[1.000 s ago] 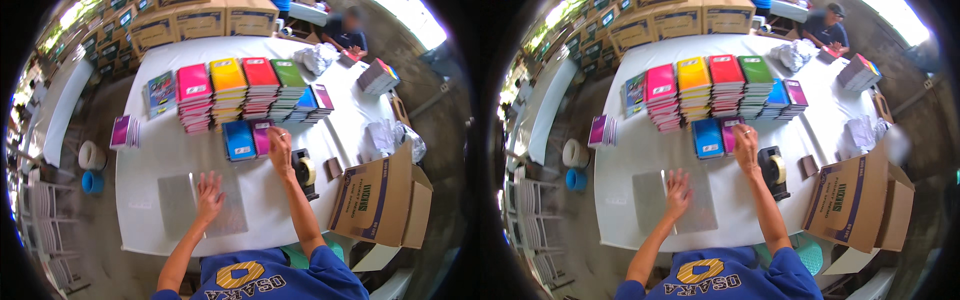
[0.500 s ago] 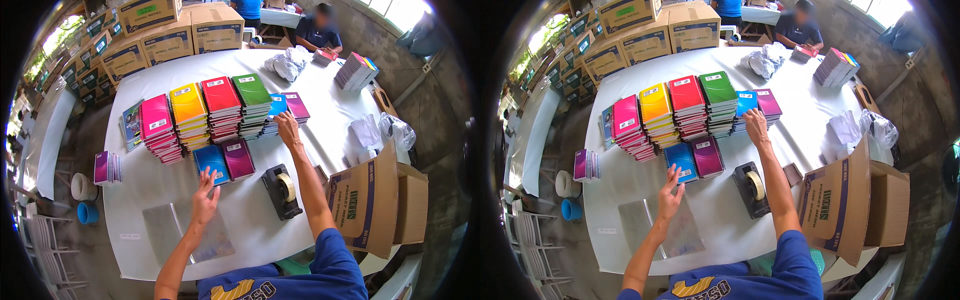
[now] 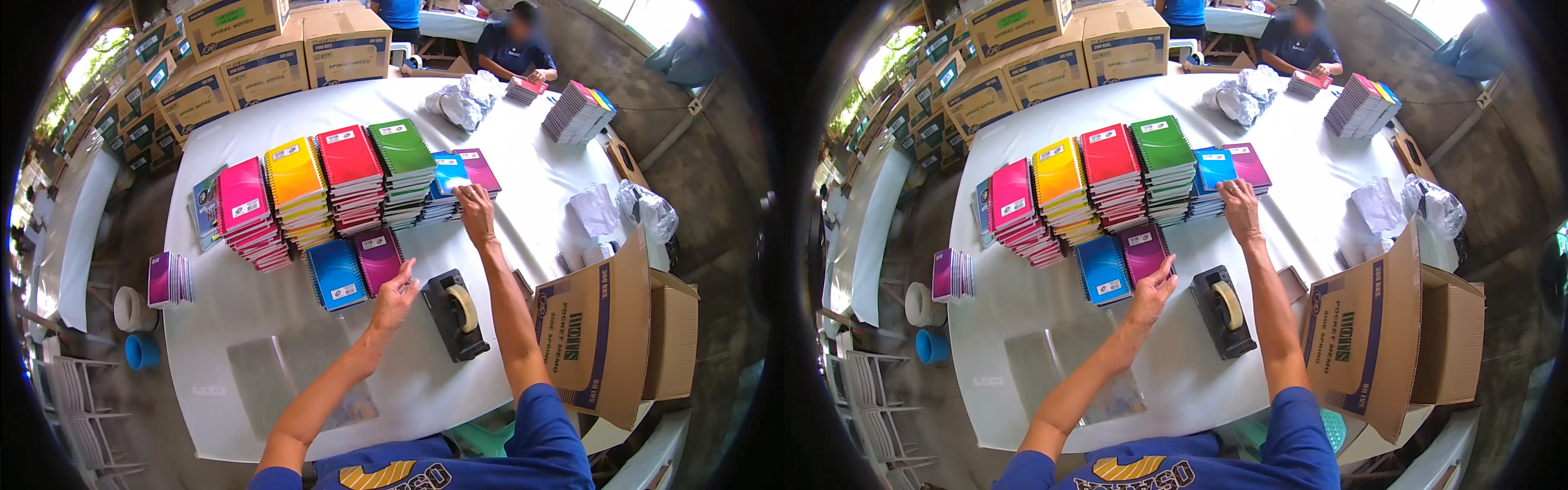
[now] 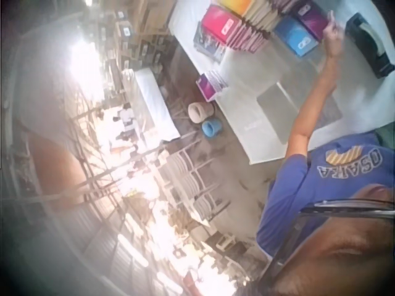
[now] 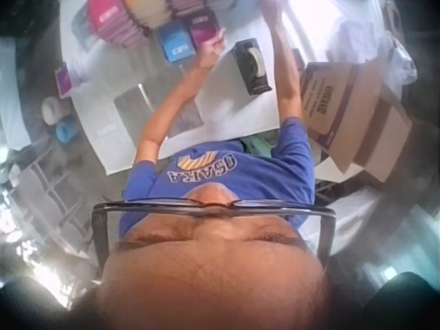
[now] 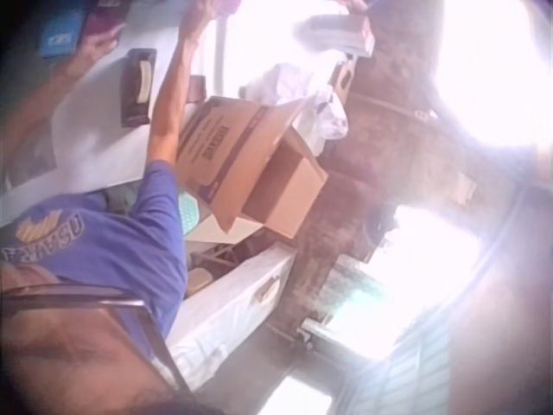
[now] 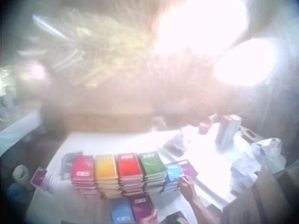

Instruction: The person sorts colored notebooks into small stacks, places them into plastic sleeves, and seals the sleeves using a tape dispenser.

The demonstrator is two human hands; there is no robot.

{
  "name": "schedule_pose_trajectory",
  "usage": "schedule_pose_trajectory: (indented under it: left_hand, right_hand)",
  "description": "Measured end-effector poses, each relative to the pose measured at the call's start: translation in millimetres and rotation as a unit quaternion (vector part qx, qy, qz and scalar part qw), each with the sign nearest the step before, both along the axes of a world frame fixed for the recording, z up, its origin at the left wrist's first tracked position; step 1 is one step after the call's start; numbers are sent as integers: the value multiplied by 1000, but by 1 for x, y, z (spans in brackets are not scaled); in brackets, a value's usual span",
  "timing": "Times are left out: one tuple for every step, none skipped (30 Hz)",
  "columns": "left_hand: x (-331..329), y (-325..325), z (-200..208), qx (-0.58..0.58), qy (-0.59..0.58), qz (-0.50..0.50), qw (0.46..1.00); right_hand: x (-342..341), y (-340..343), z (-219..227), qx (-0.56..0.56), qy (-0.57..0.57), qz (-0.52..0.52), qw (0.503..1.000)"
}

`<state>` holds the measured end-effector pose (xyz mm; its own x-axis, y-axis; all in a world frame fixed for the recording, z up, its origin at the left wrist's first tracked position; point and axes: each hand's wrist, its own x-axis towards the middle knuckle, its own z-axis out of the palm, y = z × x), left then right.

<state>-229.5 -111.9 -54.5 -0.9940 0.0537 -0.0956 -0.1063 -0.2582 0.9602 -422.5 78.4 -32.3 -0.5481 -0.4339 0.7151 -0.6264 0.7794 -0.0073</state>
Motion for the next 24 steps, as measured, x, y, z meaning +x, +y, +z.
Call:
schedule_pose_trajectory:
  left_hand:
    - [-1,8,1,2,2,-6,1000]
    - [-2,15,3,-1,6,-22,1000]
    - [-3,19,4,-5,9,-38,999]
    - [-2,20,3,-3,7,-53,999]
    - [0,18,1,-5,9,-57,998]
    - [4,13,-2,-28,3,-63,998]
    - [6,4,-3,-53,-1,-65,997]
    - [9,0,-6,-52,1,-68,996]
    - [12,-4,-8,-61,19,-47,997]
    - [14,-7,-9,-72,34,-26,996]
    - [14,-5,-6,-70,34,-29,997]
    - [13,-3,-3,-42,16,-23,999]
    - [13,-6,-2,-19,-3,-9,1000]
    - [10,-6,-2,-20,-2,-6,1000]
    - [6,-5,-2,-19,-1,-15,1000]
    - [4,-3,-1,-18,0,-24,1000]
    - [2,1,-1,-16,-1,-25,1000]
    - [0,5,0,-2,-12,-29,999]
    - [-4,13,3,15,-21,-39,999]
    - [-5,8,5,11,-23,-30,999]
    - [-6,2,7,33,-30,-20,999]
    - [-7,-2,12,56,-37,-11,998]
    - [-7,-1,19,56,-40,-5,998]
    - [-9,3,28,175,-52,17,983]
  right_hand:
    - [-3,1,-1,-9,14,2,1000]
    - [-7,0,-1,-30,8,25,999]
    - [-11,-1,-1,-51,1,50,997]
    - [-16,0,-6,-50,-81,90,991]
    - [-21,5,-9,-51,-79,86,992]
    - [-25,11,-11,-53,-32,61,996]
    - [-31,13,-11,-56,16,41,997]
    - [-41,30,-7,-169,-69,0,983]
    - [-51,42,-4,-141,-35,-171,975]
    - [-58,53,-6,-110,-3,-336,935]
    - [-62,67,-5,-82,-162,-394,901]
    - [-73,83,-3,-151,-281,-364,875]
    - [-82,81,2,-220,-398,-318,832]
    - [-83,78,1,-219,-398,-315,833]
    - [-82,78,1,-184,-311,-331,871]
    - [-79,78,-1,-147,-222,-345,900]
    - [-77,79,-2,-145,-221,-346,900]
    - [-75,83,-1,-167,-141,-367,904]
    - [-71,94,3,-186,-55,-388,901]
    - [-59,90,9,-302,-155,-352,872]
    - [-39,78,18,-423,-203,-309,827]
    - [-8,68,30,-517,-221,-194,804]
    - [29,52,48,-587,-246,-118,762]
    - [65,34,62,-639,-264,-61,720]
